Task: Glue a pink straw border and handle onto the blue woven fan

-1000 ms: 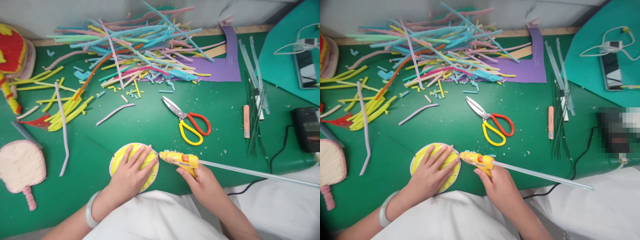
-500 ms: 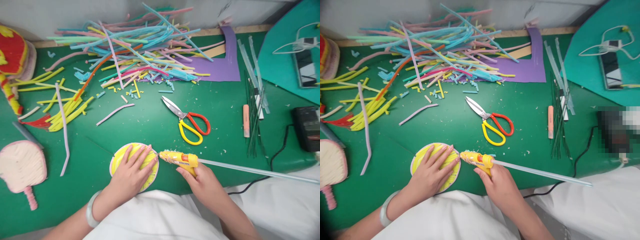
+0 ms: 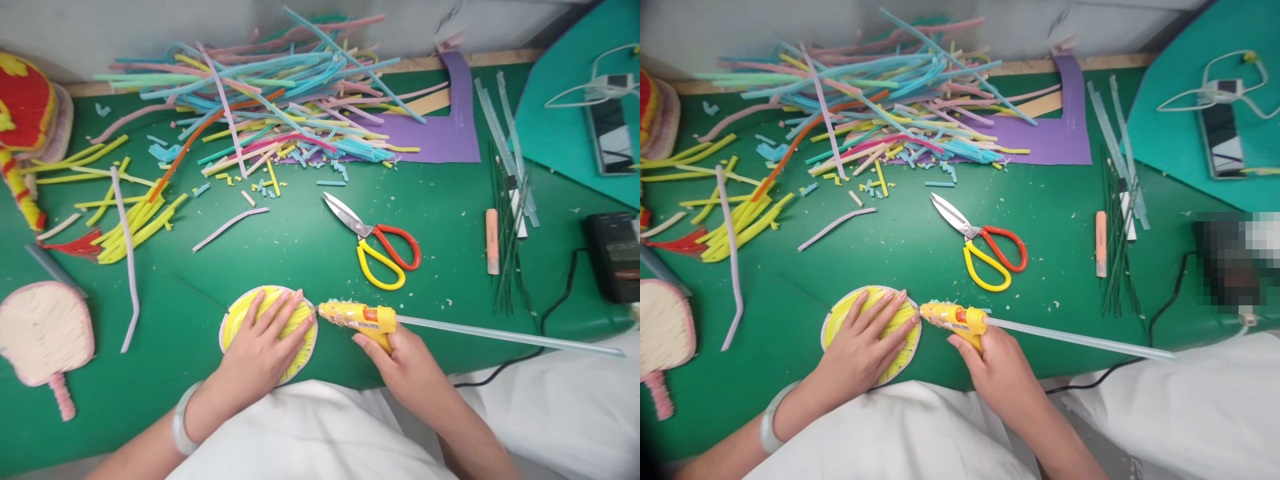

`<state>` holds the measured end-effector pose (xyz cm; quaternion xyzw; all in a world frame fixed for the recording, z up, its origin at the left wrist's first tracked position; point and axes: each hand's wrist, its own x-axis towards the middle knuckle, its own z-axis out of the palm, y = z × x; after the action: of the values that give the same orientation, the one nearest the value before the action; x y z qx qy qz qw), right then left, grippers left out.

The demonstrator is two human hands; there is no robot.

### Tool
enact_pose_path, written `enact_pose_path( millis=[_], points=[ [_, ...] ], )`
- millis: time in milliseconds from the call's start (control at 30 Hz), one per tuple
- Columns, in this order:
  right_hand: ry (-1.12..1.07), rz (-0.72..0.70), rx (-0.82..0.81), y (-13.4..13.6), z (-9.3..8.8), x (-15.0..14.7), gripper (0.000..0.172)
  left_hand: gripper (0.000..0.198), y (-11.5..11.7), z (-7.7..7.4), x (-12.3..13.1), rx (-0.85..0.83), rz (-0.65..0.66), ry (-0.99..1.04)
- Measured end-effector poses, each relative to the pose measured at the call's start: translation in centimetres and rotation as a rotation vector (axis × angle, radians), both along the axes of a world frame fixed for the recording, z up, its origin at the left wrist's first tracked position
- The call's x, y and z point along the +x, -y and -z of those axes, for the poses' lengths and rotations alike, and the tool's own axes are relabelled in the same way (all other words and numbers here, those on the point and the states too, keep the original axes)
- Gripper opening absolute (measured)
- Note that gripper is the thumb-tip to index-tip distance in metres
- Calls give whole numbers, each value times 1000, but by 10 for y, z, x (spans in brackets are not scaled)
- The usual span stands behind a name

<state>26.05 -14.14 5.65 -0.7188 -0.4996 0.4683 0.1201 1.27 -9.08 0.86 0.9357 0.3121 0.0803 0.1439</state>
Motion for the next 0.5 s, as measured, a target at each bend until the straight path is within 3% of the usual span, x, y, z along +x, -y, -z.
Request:
enact_pose_path(
  millis=[500],
  points=[
    [-7,2,-23,1,0,4,36,35,0,0,1,19,-2,11]
  ],
)
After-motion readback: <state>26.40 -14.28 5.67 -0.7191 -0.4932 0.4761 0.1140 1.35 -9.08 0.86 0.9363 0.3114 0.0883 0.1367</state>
